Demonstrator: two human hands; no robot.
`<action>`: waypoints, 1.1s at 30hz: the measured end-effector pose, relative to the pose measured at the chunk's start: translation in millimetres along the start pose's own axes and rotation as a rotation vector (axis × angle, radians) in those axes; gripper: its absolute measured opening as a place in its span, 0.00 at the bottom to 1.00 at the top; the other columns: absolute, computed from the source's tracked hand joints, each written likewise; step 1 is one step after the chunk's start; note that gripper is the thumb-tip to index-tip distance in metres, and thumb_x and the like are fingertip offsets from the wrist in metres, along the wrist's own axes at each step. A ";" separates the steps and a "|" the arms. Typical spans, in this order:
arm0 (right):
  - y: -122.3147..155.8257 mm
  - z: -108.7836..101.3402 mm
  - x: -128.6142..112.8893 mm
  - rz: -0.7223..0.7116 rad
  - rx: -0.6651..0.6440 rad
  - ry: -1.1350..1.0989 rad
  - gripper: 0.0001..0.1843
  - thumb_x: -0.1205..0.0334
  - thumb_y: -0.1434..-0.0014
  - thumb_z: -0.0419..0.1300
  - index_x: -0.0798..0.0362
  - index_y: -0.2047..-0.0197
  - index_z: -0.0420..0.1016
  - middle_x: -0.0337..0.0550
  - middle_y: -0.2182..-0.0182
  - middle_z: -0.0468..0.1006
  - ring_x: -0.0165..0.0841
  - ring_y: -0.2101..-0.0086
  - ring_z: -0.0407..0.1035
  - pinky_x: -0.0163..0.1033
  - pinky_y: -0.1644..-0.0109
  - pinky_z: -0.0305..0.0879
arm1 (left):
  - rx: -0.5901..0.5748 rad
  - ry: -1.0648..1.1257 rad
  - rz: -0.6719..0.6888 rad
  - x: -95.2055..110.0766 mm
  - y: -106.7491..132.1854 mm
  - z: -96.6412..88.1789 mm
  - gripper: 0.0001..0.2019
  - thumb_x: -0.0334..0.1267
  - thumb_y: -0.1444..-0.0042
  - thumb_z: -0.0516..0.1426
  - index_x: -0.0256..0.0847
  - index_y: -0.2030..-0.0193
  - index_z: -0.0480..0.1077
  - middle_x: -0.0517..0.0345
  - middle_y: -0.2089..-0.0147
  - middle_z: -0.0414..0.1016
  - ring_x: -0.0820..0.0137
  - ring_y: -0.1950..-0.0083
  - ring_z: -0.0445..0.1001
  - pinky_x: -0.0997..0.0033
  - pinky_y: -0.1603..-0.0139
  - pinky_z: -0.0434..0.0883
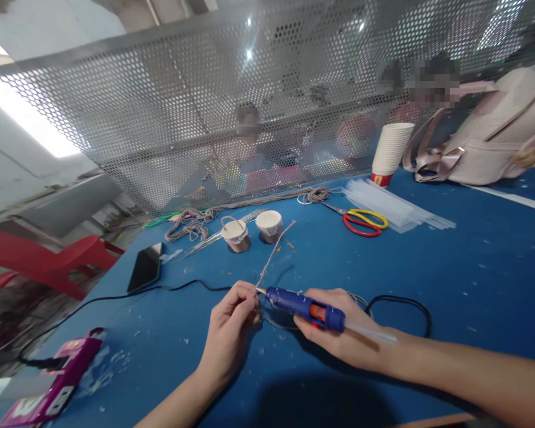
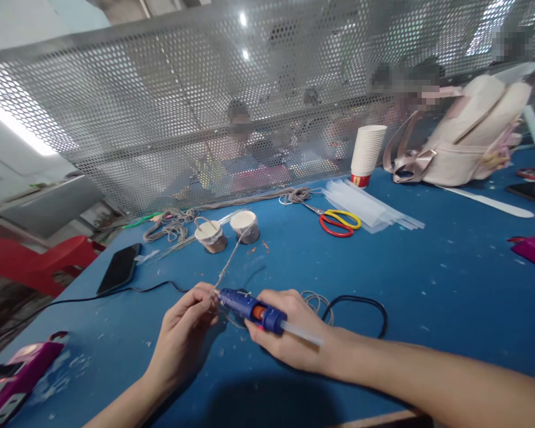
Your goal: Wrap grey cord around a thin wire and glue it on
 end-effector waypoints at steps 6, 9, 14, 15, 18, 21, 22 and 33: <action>-1.5 -0.8 -3.3 0.019 -0.019 -0.009 0.10 0.62 0.49 0.57 0.53 0.78 0.61 0.33 0.83 0.64 0.24 0.81 0.53 0.29 0.75 0.51 | -0.012 0.001 0.009 -1.9 0.0 -1.5 0.10 0.36 0.45 0.57 0.38 0.76 0.68 0.60 0.66 0.61 0.76 0.71 0.58 0.79 0.74 0.60; -1.1 -0.1 -2.8 -0.018 -0.004 -0.005 0.11 0.63 0.49 0.57 0.53 0.78 0.60 0.32 0.83 0.62 0.23 0.81 0.53 0.29 0.75 0.51 | 0.003 -0.009 0.009 -2.2 -0.4 -1.9 0.09 0.37 0.47 0.58 0.37 0.76 0.68 0.59 0.66 0.61 0.76 0.71 0.58 0.78 0.75 0.60; -0.7 1.0 0.8 -0.021 0.012 0.006 0.10 0.62 0.48 0.58 0.52 0.77 0.60 0.32 0.83 0.63 0.24 0.81 0.53 0.29 0.75 0.50 | 0.003 -0.018 0.010 -0.8 -0.8 -1.1 0.10 0.38 0.46 0.58 0.38 0.76 0.68 0.59 0.66 0.61 0.76 0.71 0.58 0.78 0.74 0.61; -0.4 1.7 0.7 -0.034 -0.005 -0.007 0.10 0.63 0.49 0.58 0.52 0.77 0.60 0.31 0.83 0.62 0.23 0.82 0.52 0.29 0.76 0.50 | 0.003 -0.021 0.010 -0.4 -0.7 -0.9 0.10 0.38 0.47 0.58 0.38 0.76 0.68 0.59 0.66 0.61 0.76 0.71 0.58 0.78 0.74 0.61; 0.3 1.5 0.2 -0.043 -0.012 -0.009 0.10 0.64 0.49 0.58 0.52 0.77 0.59 0.31 0.83 0.62 0.23 0.82 0.52 0.29 0.75 0.51 | 0.013 -0.044 0.015 0.7 -0.5 -0.6 0.10 0.38 0.47 0.58 0.38 0.77 0.68 0.59 0.66 0.61 0.76 0.71 0.58 0.78 0.74 0.61; 0.4 -0.8 0.0 -0.015 0.046 0.042 0.10 0.62 0.49 0.58 0.52 0.78 0.60 0.32 0.83 0.62 0.25 0.81 0.54 0.29 0.75 0.51 | 0.016 -0.056 0.013 0.5 -0.5 -0.8 0.10 0.37 0.47 0.58 0.38 0.77 0.68 0.59 0.67 0.61 0.75 0.71 0.58 0.77 0.74 0.61; 0.6 -0.9 -0.3 -0.013 0.051 0.047 0.11 0.62 0.49 0.57 0.52 0.78 0.60 0.32 0.83 0.62 0.25 0.81 0.54 0.29 0.75 0.51 | 0.012 -0.053 0.013 0.2 -0.5 -0.9 0.10 0.37 0.47 0.58 0.38 0.77 0.68 0.59 0.67 0.61 0.75 0.71 0.58 0.77 0.74 0.61; 0.0 1.0 2.5 -0.016 0.014 0.025 0.10 0.63 0.49 0.58 0.52 0.77 0.61 0.33 0.82 0.64 0.24 0.80 0.53 0.30 0.75 0.51 | -0.001 -0.072 0.030 -1.2 -1.2 -1.9 0.10 0.38 0.46 0.58 0.38 0.76 0.67 0.59 0.67 0.62 0.75 0.71 0.59 0.77 0.74 0.61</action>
Point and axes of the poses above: each hand's wrist, its own y-axis away from the middle knuckle, its own z-axis out of the palm, x = y × z, the point moved 3 cm from there along -y, towards the middle knuckle
